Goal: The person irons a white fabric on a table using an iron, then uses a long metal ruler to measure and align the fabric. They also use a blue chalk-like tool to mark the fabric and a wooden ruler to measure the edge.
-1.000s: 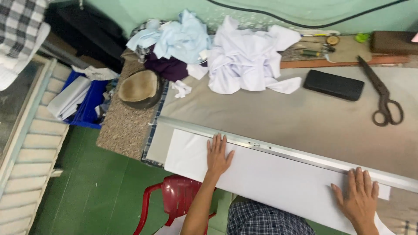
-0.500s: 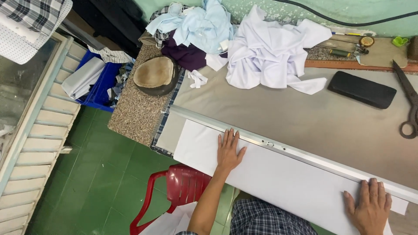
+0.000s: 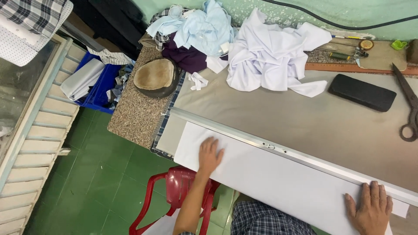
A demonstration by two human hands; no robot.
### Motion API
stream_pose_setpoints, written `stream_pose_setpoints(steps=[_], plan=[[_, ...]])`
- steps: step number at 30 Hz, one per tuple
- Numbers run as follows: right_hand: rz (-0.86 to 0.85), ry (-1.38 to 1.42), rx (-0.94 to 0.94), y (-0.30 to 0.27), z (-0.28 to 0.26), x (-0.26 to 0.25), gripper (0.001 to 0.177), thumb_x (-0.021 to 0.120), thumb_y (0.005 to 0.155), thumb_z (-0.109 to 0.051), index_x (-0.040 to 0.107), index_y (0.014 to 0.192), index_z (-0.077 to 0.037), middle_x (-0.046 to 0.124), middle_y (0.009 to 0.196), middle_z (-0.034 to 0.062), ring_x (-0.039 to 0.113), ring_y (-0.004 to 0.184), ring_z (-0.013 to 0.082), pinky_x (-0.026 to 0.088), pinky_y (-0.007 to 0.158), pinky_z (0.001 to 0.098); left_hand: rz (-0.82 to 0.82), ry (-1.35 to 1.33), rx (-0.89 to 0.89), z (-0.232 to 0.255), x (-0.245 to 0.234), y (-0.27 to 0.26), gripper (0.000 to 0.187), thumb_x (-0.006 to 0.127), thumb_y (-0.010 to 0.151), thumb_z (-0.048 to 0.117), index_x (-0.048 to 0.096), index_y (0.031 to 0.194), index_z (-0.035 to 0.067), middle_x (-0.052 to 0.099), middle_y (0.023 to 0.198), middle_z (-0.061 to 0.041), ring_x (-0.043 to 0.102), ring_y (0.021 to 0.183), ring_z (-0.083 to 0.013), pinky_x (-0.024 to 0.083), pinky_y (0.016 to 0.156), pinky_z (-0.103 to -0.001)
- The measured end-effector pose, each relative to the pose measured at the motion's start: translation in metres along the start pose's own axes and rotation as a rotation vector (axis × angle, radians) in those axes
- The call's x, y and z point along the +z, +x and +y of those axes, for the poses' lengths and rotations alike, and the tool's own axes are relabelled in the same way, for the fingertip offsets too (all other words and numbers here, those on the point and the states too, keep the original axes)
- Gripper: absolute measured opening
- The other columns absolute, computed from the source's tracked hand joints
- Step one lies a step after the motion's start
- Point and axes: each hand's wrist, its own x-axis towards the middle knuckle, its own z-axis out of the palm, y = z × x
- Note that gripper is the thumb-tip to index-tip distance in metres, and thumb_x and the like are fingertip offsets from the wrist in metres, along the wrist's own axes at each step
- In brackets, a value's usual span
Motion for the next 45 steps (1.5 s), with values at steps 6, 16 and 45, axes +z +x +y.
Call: stream_pose_setpoints(steps=[6, 16, 45], plan=[[-0.003, 0.042, 0.006, -0.004, 0.000, 0.003, 0.069, 0.059, 0.095, -0.059, 0.078, 0.142, -0.011, 0.078, 0.155, 0.0085, 0.072, 0.150, 0.0264, 0.054, 0.127, 0.0418, -0.253, 0.029, -0.793, -0.104, -0.031, 0.031, 0.075, 0.020, 0.106, 0.057, 0.021, 0.162, 0.007, 0.013, 0.168, -0.027, 0.010, 0.156, -0.0419, 0.010, 0.126, -0.056], [0.009, 0.010, 0.017, -0.002, -0.003, 0.004, 0.068, 0.057, 0.095, -0.059, 0.078, 0.141, -0.014, 0.078, 0.154, 0.0060, 0.072, 0.149, 0.0230, 0.054, 0.127, 0.0371, 0.187, 0.164, -0.135, -0.029, -0.028, 0.028, 0.045, 0.057, 0.105, 0.034, 0.063, 0.129, -0.003, 0.058, 0.140, -0.027, 0.056, 0.128, -0.0417, 0.046, 0.109, -0.055], [-0.381, 0.211, 0.224, -0.002, 0.019, 0.001, 0.076, 0.040, 0.097, -0.069, 0.056, 0.152, -0.020, 0.043, 0.170, 0.0014, 0.030, 0.163, 0.0186, 0.017, 0.135, 0.0411, -0.126, 0.003, 0.039, 0.073, 0.037, 0.033, 0.070, 0.053, 0.102, 0.048, 0.041, 0.158, 0.009, 0.036, 0.163, -0.023, 0.033, 0.151, -0.0400, 0.017, 0.124, -0.061]])
